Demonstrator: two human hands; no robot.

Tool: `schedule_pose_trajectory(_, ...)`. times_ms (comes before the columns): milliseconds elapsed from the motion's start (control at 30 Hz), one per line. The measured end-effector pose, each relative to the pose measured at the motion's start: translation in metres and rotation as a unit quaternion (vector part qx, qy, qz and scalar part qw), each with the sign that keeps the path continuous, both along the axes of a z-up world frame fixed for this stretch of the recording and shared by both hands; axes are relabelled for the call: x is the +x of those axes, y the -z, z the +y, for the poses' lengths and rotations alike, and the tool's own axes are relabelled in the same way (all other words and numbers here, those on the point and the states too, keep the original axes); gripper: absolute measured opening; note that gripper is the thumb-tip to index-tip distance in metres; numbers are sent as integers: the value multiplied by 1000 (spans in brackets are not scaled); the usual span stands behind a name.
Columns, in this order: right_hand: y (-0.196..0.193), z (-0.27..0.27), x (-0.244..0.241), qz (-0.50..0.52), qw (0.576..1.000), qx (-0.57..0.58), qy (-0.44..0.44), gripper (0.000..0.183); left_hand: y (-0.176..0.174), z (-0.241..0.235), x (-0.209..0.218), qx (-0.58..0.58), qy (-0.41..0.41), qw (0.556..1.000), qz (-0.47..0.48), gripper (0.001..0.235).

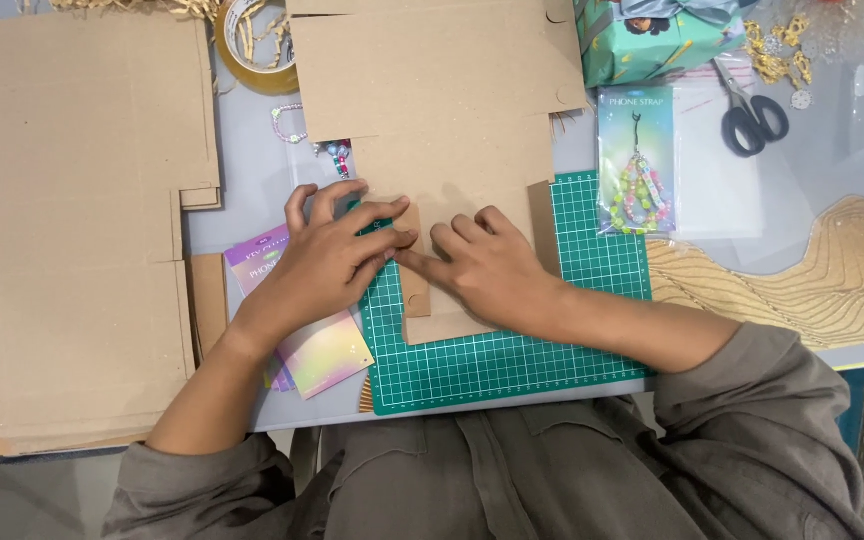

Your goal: The person assembles flat cardboard pieces into small boxes by folding along pre-scored lines and securing the flaps. They handle multiple boxes sequentially, folding sides and tucking tabs to form the box structure.

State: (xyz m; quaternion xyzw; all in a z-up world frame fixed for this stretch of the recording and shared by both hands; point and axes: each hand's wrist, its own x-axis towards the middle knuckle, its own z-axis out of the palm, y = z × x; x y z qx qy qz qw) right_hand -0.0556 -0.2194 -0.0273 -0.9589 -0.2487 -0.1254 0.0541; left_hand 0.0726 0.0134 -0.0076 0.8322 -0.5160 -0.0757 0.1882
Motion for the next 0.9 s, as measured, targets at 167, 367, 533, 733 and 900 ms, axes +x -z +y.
schedule_pose_trajectory(167,11,2,-8,15,999,27,-26,33,-4,-2,-3,5,-14,1000,-7,16)
schedule_pose_trajectory(367,4,6,-27,40,996,32,-67,32,-3,-5,-5,-3,-21,999,-29,21)
schedule_pose_trajectory(533,-4,9,-33,46,995,26,-85,32,5,-4,-4,-4,-38,999,-19,43)
schedule_pose_trajectory(733,-19,14,-34,30,993,23,-109,33,12,-2,-13,-74,-45,995,-45,61)
schedule_pose_trajectory(900,-22,13,-38,24,994,45,-98,31,-9,8,-15,-41,71,994,-69,33)
